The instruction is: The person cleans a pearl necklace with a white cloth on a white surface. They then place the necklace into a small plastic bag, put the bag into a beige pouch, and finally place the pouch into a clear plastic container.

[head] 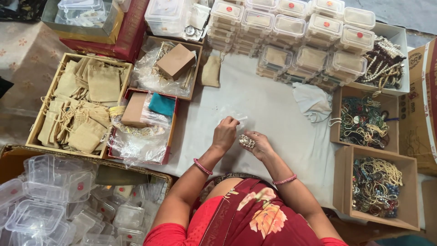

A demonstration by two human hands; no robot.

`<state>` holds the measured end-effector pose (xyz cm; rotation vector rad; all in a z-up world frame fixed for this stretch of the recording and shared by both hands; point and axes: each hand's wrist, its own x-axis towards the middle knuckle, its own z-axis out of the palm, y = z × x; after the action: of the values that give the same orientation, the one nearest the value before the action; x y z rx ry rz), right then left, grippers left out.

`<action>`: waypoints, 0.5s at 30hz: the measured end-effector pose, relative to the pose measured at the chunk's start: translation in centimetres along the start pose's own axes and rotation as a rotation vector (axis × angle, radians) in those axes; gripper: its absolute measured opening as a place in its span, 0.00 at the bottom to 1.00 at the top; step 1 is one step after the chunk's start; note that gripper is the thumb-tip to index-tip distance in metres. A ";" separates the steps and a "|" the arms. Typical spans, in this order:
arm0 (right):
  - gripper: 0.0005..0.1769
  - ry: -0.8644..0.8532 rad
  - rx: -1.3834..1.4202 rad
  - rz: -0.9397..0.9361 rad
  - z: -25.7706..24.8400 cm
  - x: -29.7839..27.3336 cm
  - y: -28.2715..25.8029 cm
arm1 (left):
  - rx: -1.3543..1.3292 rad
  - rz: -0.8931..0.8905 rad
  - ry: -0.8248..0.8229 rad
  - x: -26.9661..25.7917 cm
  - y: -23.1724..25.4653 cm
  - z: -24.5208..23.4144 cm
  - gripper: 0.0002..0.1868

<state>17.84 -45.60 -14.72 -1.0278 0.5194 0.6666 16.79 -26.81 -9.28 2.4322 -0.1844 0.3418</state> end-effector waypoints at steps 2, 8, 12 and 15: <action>0.10 0.007 0.091 -0.027 0.4 -0.9 -0.5 | 0.040 0.016 -0.002 0.0 0.2 -0.3 0.11; 0.17 -0.053 0.343 -0.088 1.9 -1.9 -1.3 | 0.038 0.002 -0.036 0.2 2.1 -0.4 0.14; 0.25 0.003 0.399 -0.087 1.2 0.0 -1.2 | -0.021 -0.051 -0.052 0.4 1.9 0.2 0.16; 0.30 -0.049 0.389 -0.062 2.4 -1.2 -2.1 | -0.029 -0.065 -0.076 0.3 1.9 0.6 0.16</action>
<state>18.69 -44.49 -11.62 -0.6577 0.5467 0.5092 16.81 -28.69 -8.49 2.4180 -0.1419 0.2160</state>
